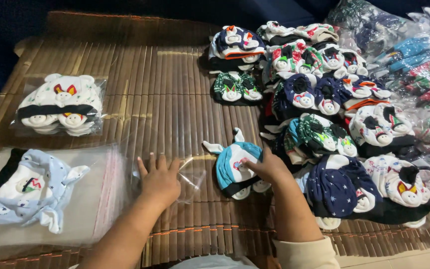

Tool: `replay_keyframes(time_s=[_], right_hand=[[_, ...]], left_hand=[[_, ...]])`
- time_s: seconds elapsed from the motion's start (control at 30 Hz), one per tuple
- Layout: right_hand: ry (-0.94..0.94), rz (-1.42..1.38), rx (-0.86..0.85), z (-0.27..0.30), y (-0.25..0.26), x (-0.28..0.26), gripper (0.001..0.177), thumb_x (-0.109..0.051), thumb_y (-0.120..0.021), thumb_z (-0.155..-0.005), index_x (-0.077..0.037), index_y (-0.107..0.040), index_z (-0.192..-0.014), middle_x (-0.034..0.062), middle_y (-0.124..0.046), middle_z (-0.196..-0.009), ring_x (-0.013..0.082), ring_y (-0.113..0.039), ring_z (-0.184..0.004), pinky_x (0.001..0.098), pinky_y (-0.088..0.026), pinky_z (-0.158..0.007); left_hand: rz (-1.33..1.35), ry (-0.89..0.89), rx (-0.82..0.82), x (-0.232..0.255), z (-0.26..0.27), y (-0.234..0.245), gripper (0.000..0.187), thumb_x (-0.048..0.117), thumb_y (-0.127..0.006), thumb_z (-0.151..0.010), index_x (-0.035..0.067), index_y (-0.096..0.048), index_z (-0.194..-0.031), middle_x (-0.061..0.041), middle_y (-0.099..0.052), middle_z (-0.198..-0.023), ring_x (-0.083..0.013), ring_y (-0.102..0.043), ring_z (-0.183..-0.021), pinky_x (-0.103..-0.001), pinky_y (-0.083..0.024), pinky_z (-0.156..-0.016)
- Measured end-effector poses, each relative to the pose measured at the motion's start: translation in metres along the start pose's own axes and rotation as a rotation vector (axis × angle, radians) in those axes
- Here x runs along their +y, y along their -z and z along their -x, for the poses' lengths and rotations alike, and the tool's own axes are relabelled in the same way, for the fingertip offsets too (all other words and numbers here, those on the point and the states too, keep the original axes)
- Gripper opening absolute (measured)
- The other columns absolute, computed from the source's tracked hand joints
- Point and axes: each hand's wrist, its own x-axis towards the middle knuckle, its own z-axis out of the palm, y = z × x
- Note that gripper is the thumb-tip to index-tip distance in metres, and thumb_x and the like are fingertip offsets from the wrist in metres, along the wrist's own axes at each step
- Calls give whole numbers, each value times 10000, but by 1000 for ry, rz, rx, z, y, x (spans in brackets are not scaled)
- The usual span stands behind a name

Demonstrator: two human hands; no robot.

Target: Packaging small fabric items like baby hats into individual plastic bags

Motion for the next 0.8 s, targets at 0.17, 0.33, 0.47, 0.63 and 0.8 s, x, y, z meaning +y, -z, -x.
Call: replay_keyframes(time_s=[0.17,0.33,0.47,0.63,0.8], right_hand=[[-14,26,18,2,-7,-2,865,-644,-734,-787,-27,-510,-1350,312,-647,-1309,459,-639,-1239,521,-528,-1039],[-18,52,61,-12,-16,4,874,-654,-774,-762,-37,-524,-1327,294,-634,-1302,450,-650,-1222,506,-546,-1014],[82,169,298,-17,-40,6,762,-554,-852,-731,-46,-543,-1208,243,-602,-1143,490,-726,-961,540,-613,-814],[274,568,831,-24,-82,-5,561,-449,-831,-700,-120,-600,-1091,105,-530,-909,343,-640,-723,457,-531,-539],[542,714,1264,26,-79,-47,205,-181,-552,-944,-83,-626,-1108,149,-558,-835,300,-540,-668,397,-391,-506]], left_hand=[[68,-70,358,15,6,-1,514,283,-512,-865,208,-485,-1372,-159,-553,-1397,-384,-483,-1395,-691,-240,-1185],[58,-83,117,24,10,-7,691,561,-554,-912,295,-402,-1531,-157,-459,-1523,-423,-394,-1441,-747,-241,-1135],[62,-157,55,40,18,0,698,507,-598,-947,263,-378,-1564,-235,-299,-1628,-469,-212,-1530,-752,-104,-1166],[85,-484,278,62,5,-40,794,275,-743,-875,216,-363,-1570,-281,-354,-1546,-471,-351,-1431,-734,-194,-1130],[49,-638,777,78,-29,-83,410,92,-780,-758,148,-641,-1140,-210,-576,-1243,-338,-611,-916,-454,-460,-727]])
